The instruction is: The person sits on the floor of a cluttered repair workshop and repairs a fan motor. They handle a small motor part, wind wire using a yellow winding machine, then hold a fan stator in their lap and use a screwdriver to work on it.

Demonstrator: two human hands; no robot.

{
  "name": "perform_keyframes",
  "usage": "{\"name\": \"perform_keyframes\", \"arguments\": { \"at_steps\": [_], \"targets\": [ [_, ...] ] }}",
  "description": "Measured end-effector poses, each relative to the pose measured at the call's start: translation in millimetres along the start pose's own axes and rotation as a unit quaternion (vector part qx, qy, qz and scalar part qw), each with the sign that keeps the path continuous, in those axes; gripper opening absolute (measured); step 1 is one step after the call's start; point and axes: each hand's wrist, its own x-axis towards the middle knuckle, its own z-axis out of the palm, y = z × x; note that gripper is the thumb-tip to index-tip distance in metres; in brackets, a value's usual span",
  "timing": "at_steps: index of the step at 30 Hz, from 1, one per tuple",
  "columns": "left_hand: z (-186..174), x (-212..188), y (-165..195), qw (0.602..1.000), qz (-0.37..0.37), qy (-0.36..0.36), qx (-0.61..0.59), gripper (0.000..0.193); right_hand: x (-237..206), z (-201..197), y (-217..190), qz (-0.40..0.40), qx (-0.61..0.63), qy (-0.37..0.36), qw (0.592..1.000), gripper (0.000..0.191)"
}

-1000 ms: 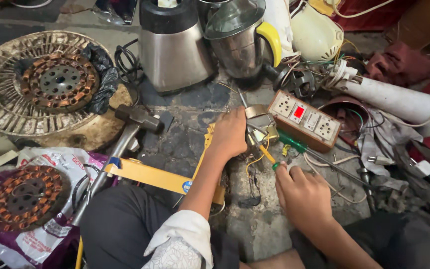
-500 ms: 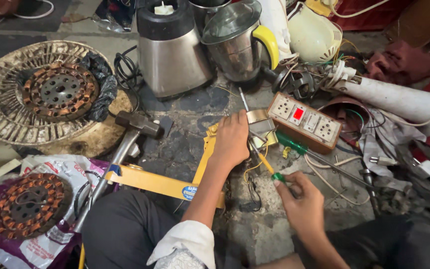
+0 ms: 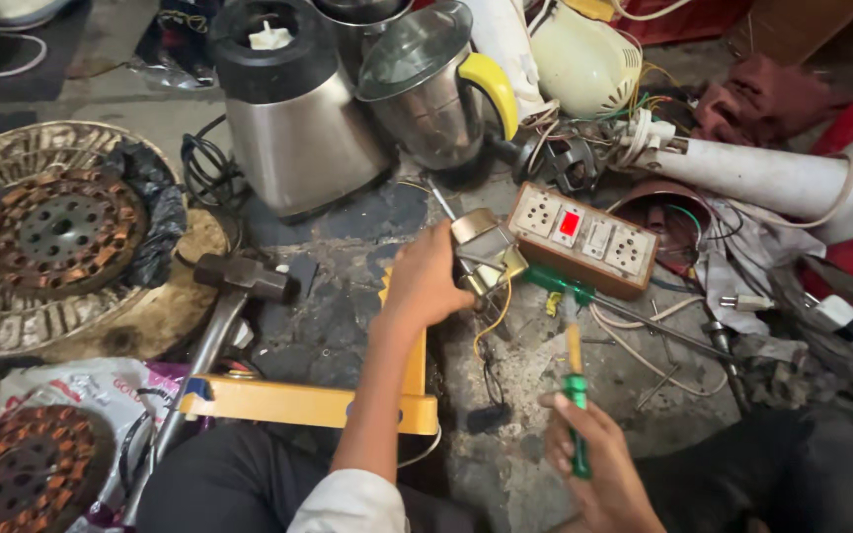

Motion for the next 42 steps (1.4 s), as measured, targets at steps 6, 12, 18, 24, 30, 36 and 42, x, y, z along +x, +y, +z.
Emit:
{"name": "perform_keyframes", "arguments": {
  "at_steps": [6,12,18,24,30,36,42],
  "targets": [
    [-14,6,-2,0.99,-0.038,0.006,-0.138,0.103,20,-30,-2,-0.045,-0.025,0.135,0.989,0.028],
    [9,28,64,0.991,-0.046,-0.032,0.125,0.119,28,-26,15,-0.047,-0.065,0.126,0.989,0.026],
    [16,62,75,0.949,-0.084,-0.172,0.251,0.083,30,-19,17,-0.055,-0.144,0.096,0.983,0.024],
    [7,31,73,0.959,-0.089,-0.153,0.22,0.097,31,-16,3,-0.064,-0.119,0.095,0.986,0.021],
    [-18,3,130,0.962,-0.062,-0.182,0.195,0.09,27,-7,-15,-0.068,-0.042,0.096,0.992,0.021],
    [-83,-34,189,0.988,0.053,-0.091,0.109,0.093,2,34,-29,0.002,0.167,-0.085,0.982,0.026],
    [-157,-104,203,0.979,0.168,0.113,0.009,0.09,-47,84,-62,-0.078,0.195,-0.2,0.957,0.044]
  ]
}}
